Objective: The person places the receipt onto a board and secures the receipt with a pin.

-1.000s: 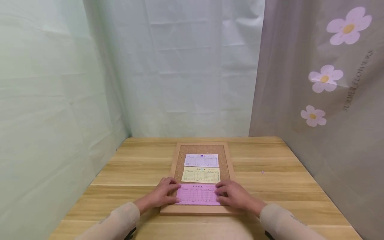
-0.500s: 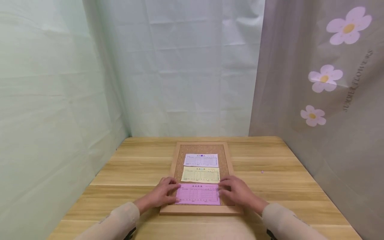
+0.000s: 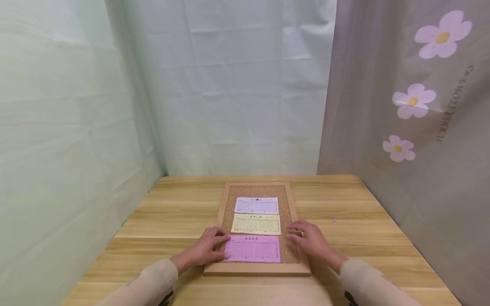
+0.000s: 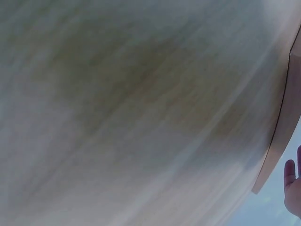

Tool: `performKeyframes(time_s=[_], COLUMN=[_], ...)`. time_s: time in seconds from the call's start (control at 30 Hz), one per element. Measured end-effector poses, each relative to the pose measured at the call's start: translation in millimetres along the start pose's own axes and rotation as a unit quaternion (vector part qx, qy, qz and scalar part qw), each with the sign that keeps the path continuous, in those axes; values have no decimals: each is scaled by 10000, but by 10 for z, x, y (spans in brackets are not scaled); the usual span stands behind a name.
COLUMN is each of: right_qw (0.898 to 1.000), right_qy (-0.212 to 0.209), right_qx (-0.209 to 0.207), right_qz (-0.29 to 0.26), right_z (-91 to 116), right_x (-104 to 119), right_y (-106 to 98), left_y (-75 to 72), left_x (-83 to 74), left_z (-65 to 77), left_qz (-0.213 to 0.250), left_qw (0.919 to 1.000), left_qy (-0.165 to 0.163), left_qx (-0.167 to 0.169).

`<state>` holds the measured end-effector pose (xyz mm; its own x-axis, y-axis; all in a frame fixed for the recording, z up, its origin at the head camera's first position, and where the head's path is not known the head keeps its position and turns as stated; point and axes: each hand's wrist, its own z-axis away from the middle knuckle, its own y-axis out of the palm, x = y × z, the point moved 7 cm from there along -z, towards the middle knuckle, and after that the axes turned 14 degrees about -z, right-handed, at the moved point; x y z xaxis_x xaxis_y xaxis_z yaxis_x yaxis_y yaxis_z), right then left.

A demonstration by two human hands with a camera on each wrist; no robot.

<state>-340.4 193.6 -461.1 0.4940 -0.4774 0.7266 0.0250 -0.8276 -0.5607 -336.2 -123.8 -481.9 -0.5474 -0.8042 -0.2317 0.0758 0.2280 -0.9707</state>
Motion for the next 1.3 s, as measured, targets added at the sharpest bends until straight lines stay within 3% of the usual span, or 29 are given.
performKeyframes(time_s=[0.17,0.43,0.8,1.3], right_qw=[9992,9954,9878,9808], right_qy=[166,752,1170,1550], right_qx=[-348,-513,-841,-1132], right_qz=[-47,-313,-593,-338], right_z=[4,23,43,101], right_x=[-86,-223,-366,-489], right_y=[-94,-209,-463,-732], left_y=[25,44,21,8], left_x=[13,21,13,-2], left_z=[-4,-7,-6,7], left_qz=[-4,-116,-117,-64], left_qw=[10000,9999,9999,10000], left_qy=[-35,-2,15,-1], left_qx=[10,-38,-37,-25])
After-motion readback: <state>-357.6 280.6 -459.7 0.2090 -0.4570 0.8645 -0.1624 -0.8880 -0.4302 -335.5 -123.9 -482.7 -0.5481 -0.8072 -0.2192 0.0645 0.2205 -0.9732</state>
